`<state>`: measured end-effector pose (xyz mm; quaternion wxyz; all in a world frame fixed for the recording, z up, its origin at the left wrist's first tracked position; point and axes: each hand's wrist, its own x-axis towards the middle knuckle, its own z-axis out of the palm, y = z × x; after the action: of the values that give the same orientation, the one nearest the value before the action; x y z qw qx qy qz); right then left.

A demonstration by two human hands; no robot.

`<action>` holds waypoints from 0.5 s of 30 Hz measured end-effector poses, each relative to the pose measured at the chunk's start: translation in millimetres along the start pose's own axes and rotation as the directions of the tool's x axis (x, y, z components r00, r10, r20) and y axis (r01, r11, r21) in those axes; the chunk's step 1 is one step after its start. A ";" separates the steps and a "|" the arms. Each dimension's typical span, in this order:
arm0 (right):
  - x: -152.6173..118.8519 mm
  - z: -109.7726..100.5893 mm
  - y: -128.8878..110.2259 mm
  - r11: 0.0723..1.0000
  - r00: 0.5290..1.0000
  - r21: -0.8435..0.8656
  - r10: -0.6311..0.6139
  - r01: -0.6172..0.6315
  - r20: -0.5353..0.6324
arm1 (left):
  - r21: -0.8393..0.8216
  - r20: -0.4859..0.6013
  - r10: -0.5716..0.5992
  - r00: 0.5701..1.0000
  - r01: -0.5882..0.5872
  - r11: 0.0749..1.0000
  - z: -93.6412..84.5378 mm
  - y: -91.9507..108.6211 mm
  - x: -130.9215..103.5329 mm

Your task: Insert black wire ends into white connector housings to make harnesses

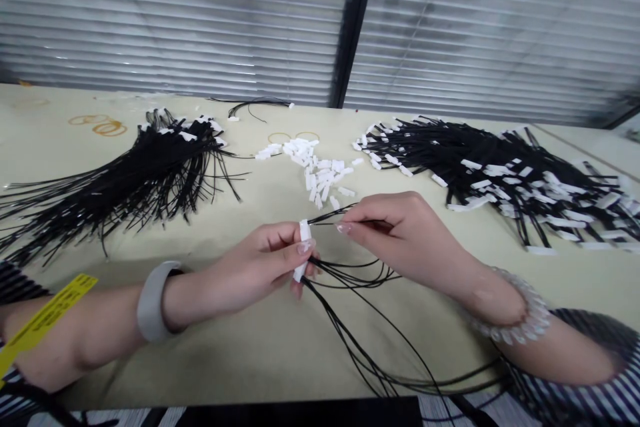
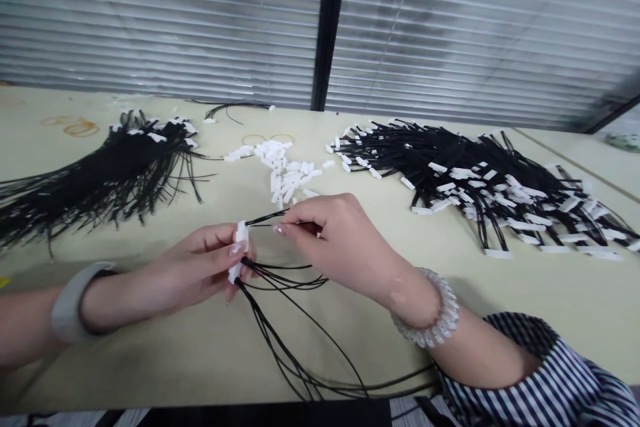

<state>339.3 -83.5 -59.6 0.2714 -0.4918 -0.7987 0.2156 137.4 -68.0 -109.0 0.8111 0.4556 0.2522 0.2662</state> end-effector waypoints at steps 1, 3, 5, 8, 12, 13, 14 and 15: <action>0.1 -0.7 -0.5 1.000 1.000 -0.012 -0.016 0.016 -0.003 | 0.012 0.005 0.004 1.000 -0.004 1.000 -0.2 -0.5 -0.2; 0.0 -2.2 -1.7 0.998 0.998 -0.021 -0.056 0.055 -0.007 | 0.037 0.009 0.015 1.000 -0.015 0.999 -0.4 -1.2 -0.3; -0.5 -3.6 -3.1 0.997 0.997 -0.014 -0.081 0.081 -0.007 | 0.062 0.007 0.016 1.000 -0.016 0.998 -0.1 -1.3 -0.2; -1.3 -4.8 -4.4 0.996 0.996 -0.013 -0.087 0.087 -0.012 | 0.088 -0.004 0.009 1.000 -0.008 0.996 0.4 -1.0 -0.3; -1.6 -5.8 -4.4 0.996 0.996 -0.024 -0.084 0.084 0.026 | 0.135 -0.001 0.010 1.000 -0.010 0.991 -0.5 -2.1 -1.0; -1.6 -6.1 -4.2 0.996 0.996 -0.025 -0.083 0.084 0.038 | 0.150 0.003 0.011 1.000 -0.011 0.989 -0.8 -2.7 -1.2; -1.7 -6.5 -4.2 0.996 0.996 -0.025 -0.082 0.084 0.046 | 0.167 0.007 0.013 1.000 -0.014 0.986 -1.0 -3.2 -1.4; -1.7 -6.8 -4.2 0.996 0.996 -0.025 -0.081 0.083 0.049 | 0.184 0.012 0.018 1.000 -0.020 0.983 -1.0 -3.6 -1.6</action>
<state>341.5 -86.3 -52.2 0.2542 -0.4570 -0.8273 0.2052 136.3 -70.0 -112.3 0.7643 0.5323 0.2670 0.2473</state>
